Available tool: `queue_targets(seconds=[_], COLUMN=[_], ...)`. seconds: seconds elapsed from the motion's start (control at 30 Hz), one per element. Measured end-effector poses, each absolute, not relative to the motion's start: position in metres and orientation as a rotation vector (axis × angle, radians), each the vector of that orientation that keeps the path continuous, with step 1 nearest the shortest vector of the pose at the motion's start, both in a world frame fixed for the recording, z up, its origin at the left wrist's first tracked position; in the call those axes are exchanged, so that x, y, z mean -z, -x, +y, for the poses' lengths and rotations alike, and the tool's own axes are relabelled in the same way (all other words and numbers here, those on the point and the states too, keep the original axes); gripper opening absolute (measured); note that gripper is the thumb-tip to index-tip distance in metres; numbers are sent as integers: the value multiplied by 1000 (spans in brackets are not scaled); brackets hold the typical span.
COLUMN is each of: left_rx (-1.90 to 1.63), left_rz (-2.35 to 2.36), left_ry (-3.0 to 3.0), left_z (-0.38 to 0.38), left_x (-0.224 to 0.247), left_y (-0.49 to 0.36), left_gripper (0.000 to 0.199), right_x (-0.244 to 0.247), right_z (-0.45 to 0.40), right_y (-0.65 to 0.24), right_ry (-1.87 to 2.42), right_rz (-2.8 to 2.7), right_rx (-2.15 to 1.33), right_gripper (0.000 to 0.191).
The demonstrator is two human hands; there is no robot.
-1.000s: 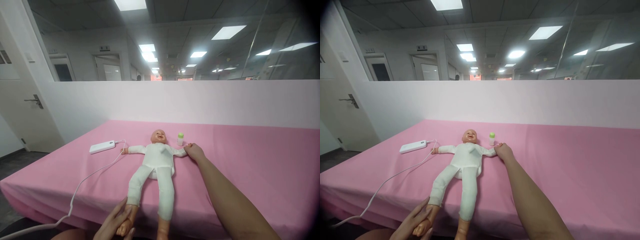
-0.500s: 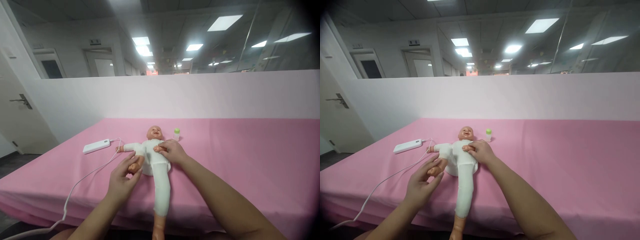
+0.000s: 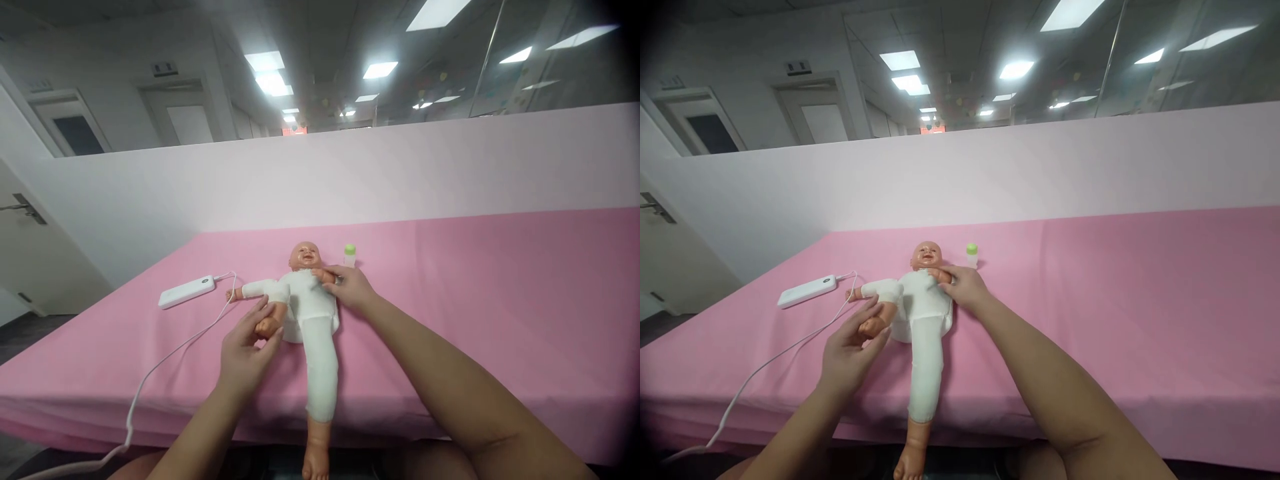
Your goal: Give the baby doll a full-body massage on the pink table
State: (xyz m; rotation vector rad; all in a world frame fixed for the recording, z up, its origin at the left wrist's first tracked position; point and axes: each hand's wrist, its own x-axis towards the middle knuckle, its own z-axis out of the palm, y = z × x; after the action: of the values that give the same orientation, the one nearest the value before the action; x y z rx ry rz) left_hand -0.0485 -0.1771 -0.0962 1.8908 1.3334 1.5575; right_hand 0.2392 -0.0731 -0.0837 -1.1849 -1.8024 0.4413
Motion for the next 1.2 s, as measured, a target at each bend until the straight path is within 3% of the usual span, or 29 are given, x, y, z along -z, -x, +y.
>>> queue_targets(seconds=[0.17,0.37,0.6,0.83,1.07,1.2], left_rx=[-1604,-1456,-1503,-1502,-1431,-1336], left_rz=[1357,1363,1434,1357,1316,1268], left_ry=[-2078,-2386,-2253,-2042,-1795,-1572], left_z=[-246,-299,-288,-241,-179,-153], left_x=[119,146,157,108,82,76], left_y=[83,109,101,78,51,38], left_gripper=[47,54,56,48,52,63], right_x=[93,100,99,90,78,77], right_z=[-51,-42,-45,-54,-75,-79], right_y=[-274,-320,-318,-287,-240,-228], right_ry=[1396,1885,1953,1641,1242,1035], right_rz=[-1359,-1104,-1238,-1419,-1947,-2157], right_rx=[-536,-605,-557,-279,-185,-142], right_gripper=[53,96,99,83,28,18])
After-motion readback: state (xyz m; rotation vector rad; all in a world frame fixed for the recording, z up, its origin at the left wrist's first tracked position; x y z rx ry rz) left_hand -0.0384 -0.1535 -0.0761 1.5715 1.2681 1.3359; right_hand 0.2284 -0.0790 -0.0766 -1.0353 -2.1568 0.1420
